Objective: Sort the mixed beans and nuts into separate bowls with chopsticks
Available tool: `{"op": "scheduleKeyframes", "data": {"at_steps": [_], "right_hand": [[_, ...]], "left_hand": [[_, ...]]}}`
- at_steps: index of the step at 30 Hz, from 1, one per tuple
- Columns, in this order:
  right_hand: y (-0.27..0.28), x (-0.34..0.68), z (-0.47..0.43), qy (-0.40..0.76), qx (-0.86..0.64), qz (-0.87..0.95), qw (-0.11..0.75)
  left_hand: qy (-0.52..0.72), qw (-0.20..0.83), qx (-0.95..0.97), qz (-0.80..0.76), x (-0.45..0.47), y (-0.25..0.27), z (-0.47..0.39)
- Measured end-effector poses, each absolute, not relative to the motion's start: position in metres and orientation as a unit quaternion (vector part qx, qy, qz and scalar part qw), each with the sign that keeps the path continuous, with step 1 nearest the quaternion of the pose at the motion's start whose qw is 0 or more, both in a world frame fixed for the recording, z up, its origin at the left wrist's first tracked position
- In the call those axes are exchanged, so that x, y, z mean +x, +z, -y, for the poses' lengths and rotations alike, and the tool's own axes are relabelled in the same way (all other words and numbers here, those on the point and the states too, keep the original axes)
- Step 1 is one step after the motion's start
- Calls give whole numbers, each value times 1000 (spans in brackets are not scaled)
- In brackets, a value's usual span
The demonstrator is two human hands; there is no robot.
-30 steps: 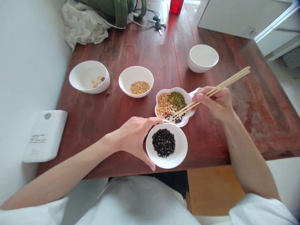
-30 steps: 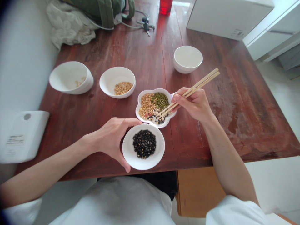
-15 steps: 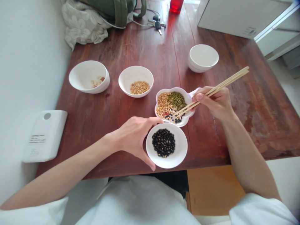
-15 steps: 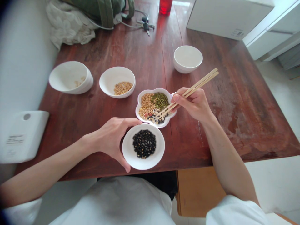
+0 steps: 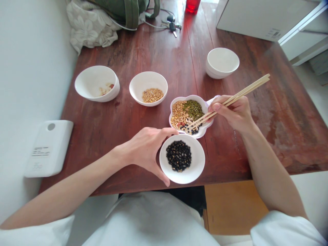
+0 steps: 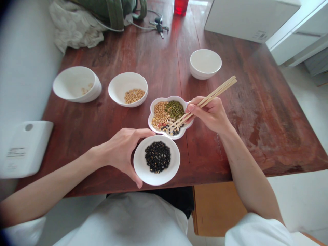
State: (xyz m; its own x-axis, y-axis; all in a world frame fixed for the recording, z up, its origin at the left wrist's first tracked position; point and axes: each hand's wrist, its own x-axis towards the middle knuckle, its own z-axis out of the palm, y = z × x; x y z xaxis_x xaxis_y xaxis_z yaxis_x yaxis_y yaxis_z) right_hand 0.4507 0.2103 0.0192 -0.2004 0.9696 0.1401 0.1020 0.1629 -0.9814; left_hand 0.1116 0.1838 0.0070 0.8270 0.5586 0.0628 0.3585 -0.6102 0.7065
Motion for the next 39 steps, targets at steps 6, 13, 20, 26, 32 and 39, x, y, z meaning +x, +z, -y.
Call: {"op": "scheduleKeyframes", "data": {"at_steps": [6, 13, 20, 26, 32, 39], "right_hand": [[20, 449, -211, 474, -436, 614, 456], [19, 448, -211, 468, -441, 607, 466], [18, 449, -212, 457, -444, 612, 467], [20, 449, -213, 458, -448, 606, 472], [25, 449, -211, 463, -410, 568, 543], [37, 435, -195, 514, -374, 572, 518]], "left_hand": [[142, 355, 888, -255, 110, 6, -183], [152, 338, 895, -249, 110, 5, -183], [161, 333, 897, -242, 110, 0, -185], [169, 330, 897, -241, 109, -7, -185], [172, 325, 900, -236, 109, -5, -185], [167, 333, 897, -237, 109, -5, -186]]}}
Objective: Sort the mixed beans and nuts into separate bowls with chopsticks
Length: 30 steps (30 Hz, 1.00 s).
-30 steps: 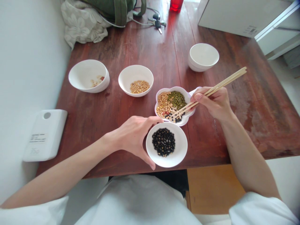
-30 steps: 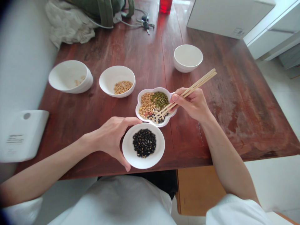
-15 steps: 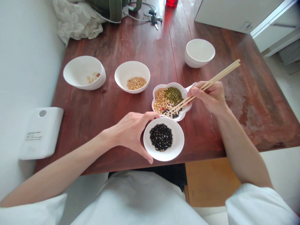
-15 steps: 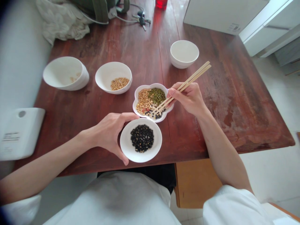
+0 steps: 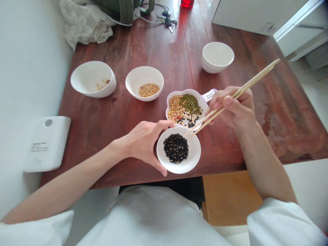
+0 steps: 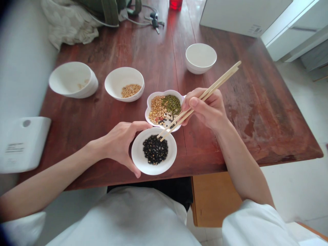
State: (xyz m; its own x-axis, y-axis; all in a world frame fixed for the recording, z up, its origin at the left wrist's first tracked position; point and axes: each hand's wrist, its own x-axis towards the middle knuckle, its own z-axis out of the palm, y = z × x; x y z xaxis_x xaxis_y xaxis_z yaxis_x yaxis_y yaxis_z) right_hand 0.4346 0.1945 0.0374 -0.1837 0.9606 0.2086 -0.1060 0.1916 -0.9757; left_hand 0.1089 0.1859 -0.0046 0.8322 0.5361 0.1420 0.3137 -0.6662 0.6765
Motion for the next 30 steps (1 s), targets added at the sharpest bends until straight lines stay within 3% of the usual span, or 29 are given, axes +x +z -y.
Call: {"op": "scheduleKeyframes", "data": {"at_steps": [3, 10, 17, 30], "right_hand": [[38, 433, -192, 529, -406, 574, 475], [33, 445, -203, 490, -414, 557, 528], [28, 449, -210, 472, -438, 606, 467], [22, 446, -210, 485, -449, 604, 445]], "left_hand": [[163, 333, 896, -244, 109, -5, -186], [165, 329, 900, -236, 110, 0, -185], [128, 359, 893, -240, 111, 9, -185], [136, 362, 894, -226, 111, 8, -185]]}}
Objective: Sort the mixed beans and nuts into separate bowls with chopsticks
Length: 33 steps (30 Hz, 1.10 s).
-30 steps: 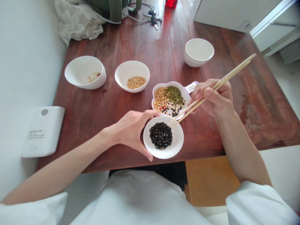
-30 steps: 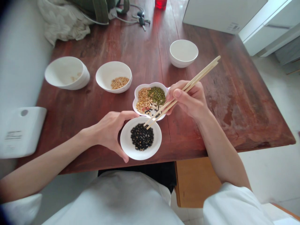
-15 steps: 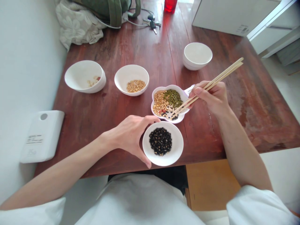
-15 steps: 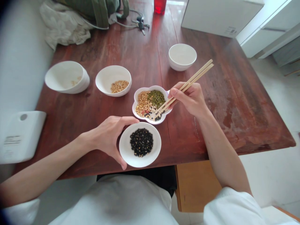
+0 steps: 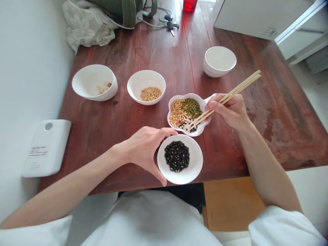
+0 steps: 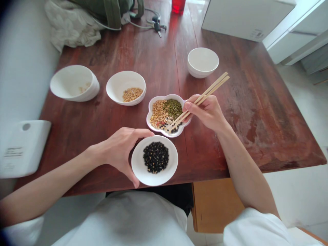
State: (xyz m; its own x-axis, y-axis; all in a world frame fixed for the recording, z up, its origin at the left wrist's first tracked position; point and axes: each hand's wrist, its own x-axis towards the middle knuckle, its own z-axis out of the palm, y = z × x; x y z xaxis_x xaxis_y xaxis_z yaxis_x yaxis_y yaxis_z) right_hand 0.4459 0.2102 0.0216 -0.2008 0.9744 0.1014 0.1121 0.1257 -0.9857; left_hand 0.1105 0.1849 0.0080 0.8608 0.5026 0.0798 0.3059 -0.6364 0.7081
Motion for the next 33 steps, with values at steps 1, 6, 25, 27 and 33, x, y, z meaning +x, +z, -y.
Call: {"op": "scheduleKeyframes", "data": {"at_steps": [1, 6, 25, 27, 33], "right_hand": [[21, 446, -210, 485, -448, 604, 446], [21, 446, -209, 488, -448, 603, 445], [41, 448, -197, 513, -347, 581, 527], [41, 453, -201, 507, -361, 584, 522], [37, 465, -209, 494, -419, 608, 458]], "left_hand": [[136, 363, 893, -227, 111, 8, -185], [129, 367, 892, -230, 111, 8, -185], [143, 366, 890, -231, 112, 6, -184], [138, 366, 891, -233, 111, 7, -184], [142, 361, 892, -232, 110, 6, -185]]}}
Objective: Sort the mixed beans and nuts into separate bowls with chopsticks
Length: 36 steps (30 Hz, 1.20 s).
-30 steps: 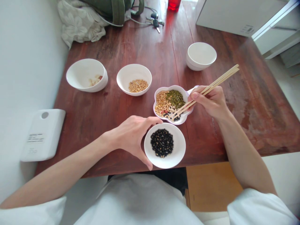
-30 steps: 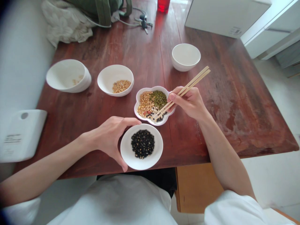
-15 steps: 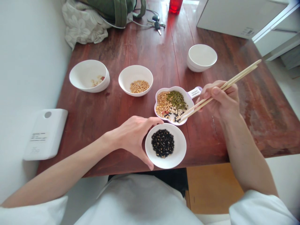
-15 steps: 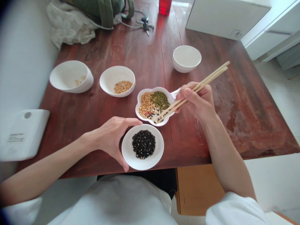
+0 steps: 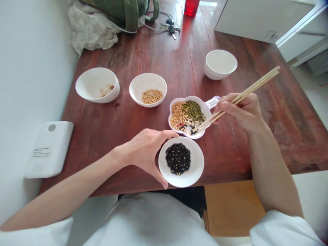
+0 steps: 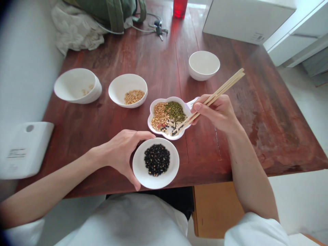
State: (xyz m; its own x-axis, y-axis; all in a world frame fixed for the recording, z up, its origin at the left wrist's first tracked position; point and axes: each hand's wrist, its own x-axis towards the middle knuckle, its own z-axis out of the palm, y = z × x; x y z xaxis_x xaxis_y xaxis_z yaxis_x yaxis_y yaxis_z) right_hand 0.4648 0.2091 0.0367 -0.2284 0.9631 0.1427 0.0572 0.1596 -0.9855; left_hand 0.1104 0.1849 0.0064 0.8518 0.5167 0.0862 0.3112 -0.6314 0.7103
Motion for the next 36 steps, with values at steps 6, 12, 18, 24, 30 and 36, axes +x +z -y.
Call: {"op": "scheduleKeyframes", "data": {"at_steps": [6, 12, 18, 24, 30, 36], "right_hand": [[32, 461, -211, 511, -432, 605, 431], [35, 457, -211, 521, -428, 608, 419], [36, 453, -210, 516, -438, 602, 423], [34, 452, -211, 508, -429, 611, 430], [35, 452, -211, 497, -436, 612, 434], [33, 451, -211, 495, -435, 612, 438]], "left_hand": [[153, 365, 890, -227, 111, 5, -184], [146, 372, 887, -231, 111, 5, -186], [152, 388, 880, -228, 112, 6, -186], [143, 389, 879, -234, 112, 6, -185], [148, 395, 876, -234, 112, 6, -184], [146, 397, 875, -235, 112, 5, -185]]}}
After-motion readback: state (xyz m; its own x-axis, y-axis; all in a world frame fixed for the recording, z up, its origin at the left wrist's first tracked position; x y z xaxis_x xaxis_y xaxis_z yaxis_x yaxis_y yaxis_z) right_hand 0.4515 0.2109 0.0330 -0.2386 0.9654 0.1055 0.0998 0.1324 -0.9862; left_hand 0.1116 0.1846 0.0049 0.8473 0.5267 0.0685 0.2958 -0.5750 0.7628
